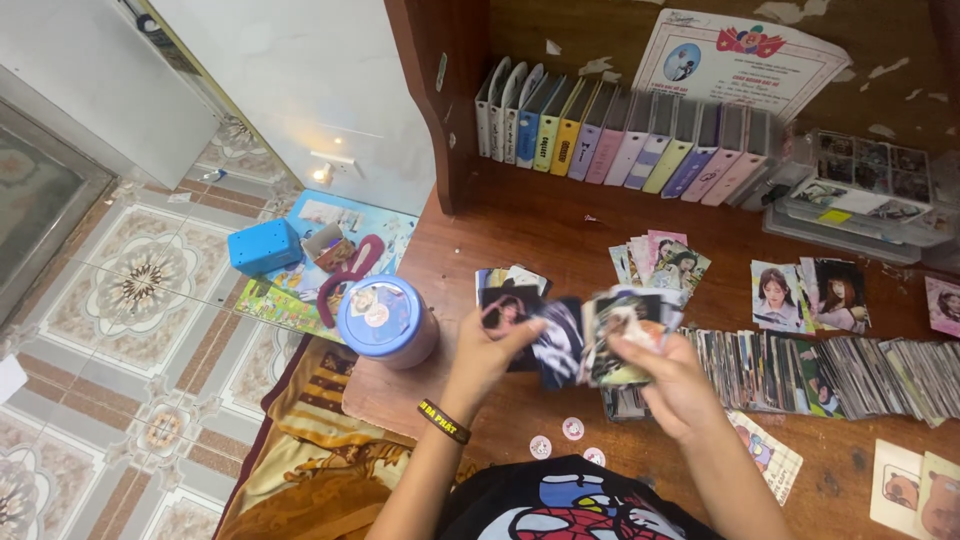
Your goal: Sorting and organizing collectible photo cards into binders at a desk.
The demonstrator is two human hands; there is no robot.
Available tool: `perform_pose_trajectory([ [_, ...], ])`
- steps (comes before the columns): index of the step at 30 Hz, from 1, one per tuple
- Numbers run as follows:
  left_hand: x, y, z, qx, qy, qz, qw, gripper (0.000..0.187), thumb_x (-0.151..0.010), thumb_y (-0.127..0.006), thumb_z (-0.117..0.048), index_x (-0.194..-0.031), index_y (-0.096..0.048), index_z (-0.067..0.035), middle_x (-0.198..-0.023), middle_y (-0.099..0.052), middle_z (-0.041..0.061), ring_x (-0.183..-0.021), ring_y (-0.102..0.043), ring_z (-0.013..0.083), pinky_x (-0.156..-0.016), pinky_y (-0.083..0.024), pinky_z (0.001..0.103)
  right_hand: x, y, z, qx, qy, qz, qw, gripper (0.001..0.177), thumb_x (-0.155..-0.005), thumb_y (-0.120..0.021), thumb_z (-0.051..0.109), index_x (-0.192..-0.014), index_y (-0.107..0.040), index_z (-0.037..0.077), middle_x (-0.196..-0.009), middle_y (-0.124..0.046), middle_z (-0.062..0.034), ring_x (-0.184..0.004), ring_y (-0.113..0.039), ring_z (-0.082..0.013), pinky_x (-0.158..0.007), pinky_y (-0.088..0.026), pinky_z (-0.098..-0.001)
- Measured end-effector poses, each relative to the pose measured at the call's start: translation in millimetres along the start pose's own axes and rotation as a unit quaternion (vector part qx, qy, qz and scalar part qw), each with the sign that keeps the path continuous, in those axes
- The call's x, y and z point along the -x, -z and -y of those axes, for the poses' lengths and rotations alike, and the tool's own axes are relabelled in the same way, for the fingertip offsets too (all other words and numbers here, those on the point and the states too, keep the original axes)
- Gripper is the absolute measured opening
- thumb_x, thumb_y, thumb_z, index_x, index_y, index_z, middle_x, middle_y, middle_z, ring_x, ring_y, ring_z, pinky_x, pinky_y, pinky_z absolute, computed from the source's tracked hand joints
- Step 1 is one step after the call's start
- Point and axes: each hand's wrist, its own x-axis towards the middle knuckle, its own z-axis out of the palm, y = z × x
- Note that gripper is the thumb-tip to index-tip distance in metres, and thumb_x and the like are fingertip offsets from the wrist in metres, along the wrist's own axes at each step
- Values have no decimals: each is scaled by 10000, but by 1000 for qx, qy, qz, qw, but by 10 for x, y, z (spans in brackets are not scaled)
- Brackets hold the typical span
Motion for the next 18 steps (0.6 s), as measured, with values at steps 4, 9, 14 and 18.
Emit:
perform_pose_trajectory([
  [4,21,-20,402,-61,-45,-15,997,237,-929,-805,-141,-1063,-704,27,-962,-706,22,-822,-639,86,-682,-513,211,65,-169,-72,53,-54,1,997,354,-780,-799,79,-1092,-660,-13,-1070,-747,-126,-1004,-704,-218,-909,-579,-390],
  [9,271,-334,193,286,218,-46,932,258,-910,-645,-252,-1144,-653,-146,-1015,-735,31,-919,-719,138,-799,-620,319,129,-306,-249,147,-75,-20,986,523,-800,-782,265,-1231,-596,36,-1182,-728,-129,-1141,-673,-228,-1014,-493,-393],
  [14,319,-232,544,373,283,89,879,292,-986,-628,-214,-1212,-650,-31,-1093,-722,120,-971,-721,217,-872,-616,371,124,-266,-422,389,24,60,919,834,-803,-748,466,-1422,-388,39,-1401,-462,-210,-1277,-530,-334,-1093,-471,-482],
  [18,343,-374,291,378,357,44,853,344,-863,-592,-192,-1162,-667,-39,-1019,-754,132,-891,-751,232,-817,-634,377,319,-418,-94,633,316,9,707,1288,-630,-848,543,-1549,-141,-19,-1592,-125,-312,-1466,-228,-498,-1137,-265,-587],
])
